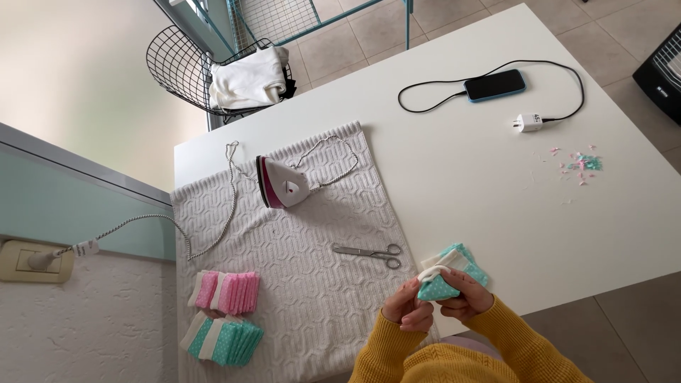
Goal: Folding and stacking small pieces of fabric on a workshop table.
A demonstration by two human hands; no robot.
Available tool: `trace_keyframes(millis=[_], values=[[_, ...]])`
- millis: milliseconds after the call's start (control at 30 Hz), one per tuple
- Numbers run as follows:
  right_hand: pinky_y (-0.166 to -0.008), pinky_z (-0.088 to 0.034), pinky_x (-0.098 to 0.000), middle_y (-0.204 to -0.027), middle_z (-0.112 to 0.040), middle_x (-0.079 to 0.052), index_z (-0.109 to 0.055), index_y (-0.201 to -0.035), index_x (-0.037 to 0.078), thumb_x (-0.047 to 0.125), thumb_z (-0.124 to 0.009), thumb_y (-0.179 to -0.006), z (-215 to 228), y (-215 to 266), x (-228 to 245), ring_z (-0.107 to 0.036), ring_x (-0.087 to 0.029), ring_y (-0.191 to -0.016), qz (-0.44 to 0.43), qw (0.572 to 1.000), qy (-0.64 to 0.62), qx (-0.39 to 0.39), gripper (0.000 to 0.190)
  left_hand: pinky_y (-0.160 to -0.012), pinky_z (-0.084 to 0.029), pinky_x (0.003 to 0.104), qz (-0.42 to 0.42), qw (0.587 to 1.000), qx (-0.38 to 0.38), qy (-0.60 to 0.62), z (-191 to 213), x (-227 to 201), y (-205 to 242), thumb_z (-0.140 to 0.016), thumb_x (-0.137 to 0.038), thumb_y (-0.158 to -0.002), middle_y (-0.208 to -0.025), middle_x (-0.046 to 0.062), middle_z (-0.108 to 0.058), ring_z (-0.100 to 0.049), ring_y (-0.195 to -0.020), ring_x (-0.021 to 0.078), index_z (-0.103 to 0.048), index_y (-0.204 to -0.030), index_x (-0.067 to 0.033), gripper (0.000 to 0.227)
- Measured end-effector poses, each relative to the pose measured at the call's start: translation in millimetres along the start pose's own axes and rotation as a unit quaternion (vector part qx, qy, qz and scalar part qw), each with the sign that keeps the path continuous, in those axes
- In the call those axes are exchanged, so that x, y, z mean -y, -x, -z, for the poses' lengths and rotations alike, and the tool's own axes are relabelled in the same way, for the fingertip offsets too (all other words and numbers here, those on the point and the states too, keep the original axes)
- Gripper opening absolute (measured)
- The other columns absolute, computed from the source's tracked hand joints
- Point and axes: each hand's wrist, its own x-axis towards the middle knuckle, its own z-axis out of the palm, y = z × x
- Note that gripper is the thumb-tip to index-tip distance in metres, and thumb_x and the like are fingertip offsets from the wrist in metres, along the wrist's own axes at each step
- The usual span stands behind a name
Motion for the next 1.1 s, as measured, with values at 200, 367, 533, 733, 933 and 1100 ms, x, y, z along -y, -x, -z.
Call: trace_keyframes(millis=[200, 367, 533, 733, 933, 1100], values=[[-0.034, -0.026, -0.0206, -0.06, -0.05, 0.002, -0.062, -0.101, 0.008, 0.044, -0.048, -0.103, 7.7, 0.4, -5.6, -0.026, -0.005, -0.04, -0.018, 0.996, -0.074, 0.039, 0.038, -0.035, -0.033, 0.016, -0.007, 0.996, -0.084, -0.022, -36.0, -14.3, -1.9, -0.044, -0.016, -0.111, -0.094, 0.005, -0.068, -0.036, -0.04, 0.0039, -0.051, -0.134, -0.0027, 0.027], [-0.035, -0.027, -0.0219, -0.057, -0.054, 0.002, -0.061, -0.108, 0.006, 0.042, -0.047, -0.111, 12.1, -0.3, -13.9, -0.03, -0.005, -0.037, 0.011, 0.985, -0.094, 0.147, 0.038, -0.036, -0.03, 0.016, -0.023, 0.994, -0.107, -0.016, -31.0, -17.6, -4.2, -0.047, -0.017, -0.111, -0.082, 0.002, -0.064, -0.034, -0.041, 0.0029, -0.052, -0.133, -0.0049, 0.025], [-0.035, -0.027, -0.0223, -0.058, -0.056, 0.002, -0.061, -0.112, 0.006, 0.037, -0.048, -0.115, 1.4, 0.8, -10.1, -0.033, -0.005, -0.035, 0.018, 0.976, -0.092, 0.198, 0.034, -0.037, -0.028, 0.017, -0.024, 0.995, -0.091, -0.024, -25.8, -18.5, -4.3, -0.05, -0.015, -0.112, -0.076, -0.001, -0.06, -0.035, -0.042, 0.0022, -0.054, -0.129, -0.011, 0.018], [-0.034, -0.035, -0.0248, -0.063, -0.059, -0.003, -0.062, -0.122, -0.005, 0.024, -0.061, -0.104, 23.0, -6.3, -8.8, -0.043, -0.008, -0.038, 0.055, 0.965, 0.254, 0.033, 0.033, -0.036, -0.034, 0.019, -0.046, 0.959, -0.064, -0.272, -41.2, -29.8, -4.6, -0.053, -0.019, -0.115, -0.077, 0.003, -0.062, -0.045, -0.043, 0.0034, -0.055, -0.132, -0.0119, 0.018], [-0.032, -0.049, -0.028, -0.061, -0.066, -0.007, -0.056, -0.121, -0.003, 0.025, -0.058, -0.098, -35.7, 5.6, 13.8, -0.06, -0.014, -0.035, 0.053, 0.943, 0.328, 0.032, 0.036, -0.044, -0.063, 0.031, -0.138, 0.833, -0.318, -0.43, -42.8, -39.4, 0.1, -0.037, -0.045, -0.1, -0.088, 0.007, -0.071, -0.072, -0.062, 0.016, -0.061, -0.111, -0.0032, 0.049], [-0.061, -0.063, -0.0311, -0.082, -0.076, -0.01, -0.065, -0.124, -0.001, 0.021, -0.067, -0.092, -14.6, -5.7, -2.1, -0.072, -0.017, -0.069, 0.166, 0.896, 0.411, -0.01, 0.039, -0.074, -0.054, 0.024, -0.309, 0.764, -0.277, -0.494, 6.1, -6.3, 0.4, -0.069, -0.017, -0.103, -0.094, 0.008, -0.065, -0.062, -0.083, 0.0111, -0.064, -0.103, 0.0002, 0.018]])
